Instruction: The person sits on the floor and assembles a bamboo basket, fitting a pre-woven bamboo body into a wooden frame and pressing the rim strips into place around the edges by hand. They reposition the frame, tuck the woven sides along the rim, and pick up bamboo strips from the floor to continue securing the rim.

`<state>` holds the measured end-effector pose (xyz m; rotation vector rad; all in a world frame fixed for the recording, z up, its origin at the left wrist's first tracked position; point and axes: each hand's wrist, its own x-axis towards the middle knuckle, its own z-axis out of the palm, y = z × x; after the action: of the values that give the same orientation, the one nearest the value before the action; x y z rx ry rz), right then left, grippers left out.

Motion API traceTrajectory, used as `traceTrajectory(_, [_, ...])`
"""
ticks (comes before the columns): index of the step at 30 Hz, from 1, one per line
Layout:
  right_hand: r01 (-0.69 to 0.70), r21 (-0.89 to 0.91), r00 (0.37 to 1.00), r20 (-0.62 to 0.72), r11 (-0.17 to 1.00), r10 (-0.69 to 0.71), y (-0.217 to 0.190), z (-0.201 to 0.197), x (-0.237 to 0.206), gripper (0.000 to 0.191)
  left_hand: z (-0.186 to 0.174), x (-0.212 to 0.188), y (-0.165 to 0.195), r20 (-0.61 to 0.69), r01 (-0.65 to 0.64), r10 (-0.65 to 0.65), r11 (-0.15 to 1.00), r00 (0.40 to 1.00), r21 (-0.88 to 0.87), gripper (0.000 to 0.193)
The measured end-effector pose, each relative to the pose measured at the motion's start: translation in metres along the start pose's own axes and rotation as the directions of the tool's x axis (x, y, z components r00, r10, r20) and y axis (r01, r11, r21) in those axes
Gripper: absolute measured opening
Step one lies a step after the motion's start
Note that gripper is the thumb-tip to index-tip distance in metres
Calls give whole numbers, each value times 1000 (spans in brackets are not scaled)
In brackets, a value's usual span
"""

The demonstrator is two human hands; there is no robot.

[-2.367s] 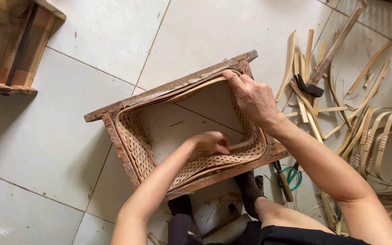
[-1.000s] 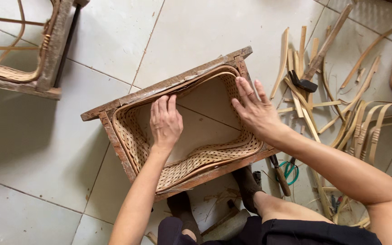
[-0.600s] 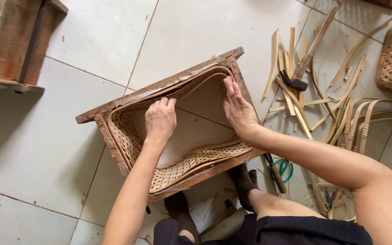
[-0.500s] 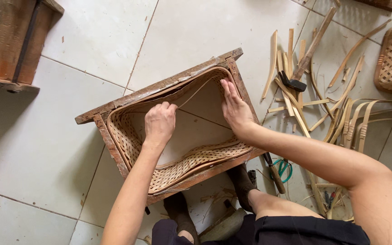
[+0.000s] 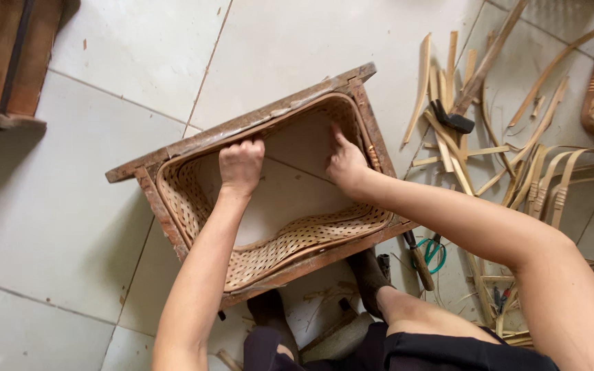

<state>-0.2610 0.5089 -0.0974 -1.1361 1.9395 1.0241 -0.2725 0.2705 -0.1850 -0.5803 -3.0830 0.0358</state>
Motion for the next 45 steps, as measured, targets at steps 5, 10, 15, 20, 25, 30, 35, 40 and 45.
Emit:
traceTrajectory(5, [405,762,913,-306,505,-271,-62,12,24,28,-11,-31,8,-327,-152,120,985,937,-75,18])
traceTrajectory(10, [483,693,874,-416,535,-250,-95,9,36,25,-3,-116,24,729,-169,163,983,665,-66,21])
traceTrajectory(15, [516,580,855,-390,630,-341,-97,5,37,27,23,-163,26,849,-181,57,982,525,46,28])
traceTrajectory(20, [550,735,831,-530,397,-169,-87,4,31,38,33,-163,26,838,-195,34,977,545,87,32])
traceTrajectory(25, [263,922,962,-226,286,-155,-71,-5,25,36,33,-162,26,827,-174,51,983,560,57,27])
traceTrajectory(30, [383,883,907,-415,271,69,-55,-5,27,30,16,-156,19,758,-68,74,997,648,-40,22])
traceTrajectory(35, [355,895,935,-331,272,-131,-57,-4,20,28,-30,-142,18,884,138,80,977,460,-160,44])
traceTrajectory(40, [458,834,889,-436,307,-143,-56,-4,6,27,-64,-141,34,759,347,246,776,604,-527,76])
traceTrajectory(45, [461,834,886,-416,304,-205,-57,-4,-1,37,-64,-140,36,692,294,284,752,663,-590,80])
